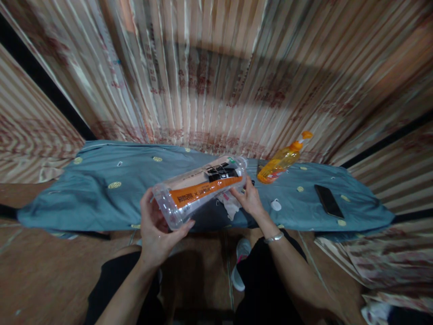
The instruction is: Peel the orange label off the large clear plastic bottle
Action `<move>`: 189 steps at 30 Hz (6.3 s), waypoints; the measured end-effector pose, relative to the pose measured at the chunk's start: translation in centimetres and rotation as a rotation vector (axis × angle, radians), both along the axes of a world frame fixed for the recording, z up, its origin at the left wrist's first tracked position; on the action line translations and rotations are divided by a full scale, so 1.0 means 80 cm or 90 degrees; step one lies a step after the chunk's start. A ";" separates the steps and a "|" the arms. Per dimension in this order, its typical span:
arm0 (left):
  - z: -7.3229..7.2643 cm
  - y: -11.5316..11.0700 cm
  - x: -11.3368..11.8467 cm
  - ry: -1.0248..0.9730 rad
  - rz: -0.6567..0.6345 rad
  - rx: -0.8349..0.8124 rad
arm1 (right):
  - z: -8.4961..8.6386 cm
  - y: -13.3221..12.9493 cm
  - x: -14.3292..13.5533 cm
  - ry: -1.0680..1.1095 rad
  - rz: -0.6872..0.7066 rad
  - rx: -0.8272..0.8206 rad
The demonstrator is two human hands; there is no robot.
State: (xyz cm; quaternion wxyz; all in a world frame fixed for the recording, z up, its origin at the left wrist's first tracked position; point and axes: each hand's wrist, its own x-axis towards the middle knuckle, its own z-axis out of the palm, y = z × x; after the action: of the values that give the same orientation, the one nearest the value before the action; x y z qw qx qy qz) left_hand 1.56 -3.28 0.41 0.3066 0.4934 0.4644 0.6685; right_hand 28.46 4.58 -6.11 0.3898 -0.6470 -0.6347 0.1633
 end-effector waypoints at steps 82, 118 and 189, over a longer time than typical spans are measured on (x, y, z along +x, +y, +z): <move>-0.013 0.002 -0.004 0.030 0.006 0.046 | 0.001 0.000 -0.002 0.010 -0.005 -0.004; -0.009 0.002 -0.003 0.022 0.011 0.023 | 0.001 -0.001 -0.004 0.021 -0.008 -0.001; -0.011 0.002 -0.004 0.021 0.018 0.039 | -0.001 0.001 -0.003 0.014 0.003 0.018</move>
State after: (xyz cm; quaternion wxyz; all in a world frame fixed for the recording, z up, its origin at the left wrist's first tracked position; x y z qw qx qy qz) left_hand 1.24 -3.13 -0.43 0.2743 0.5072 0.4558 0.6781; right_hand 28.25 4.66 -6.21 0.4053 -0.6383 -0.6340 0.1625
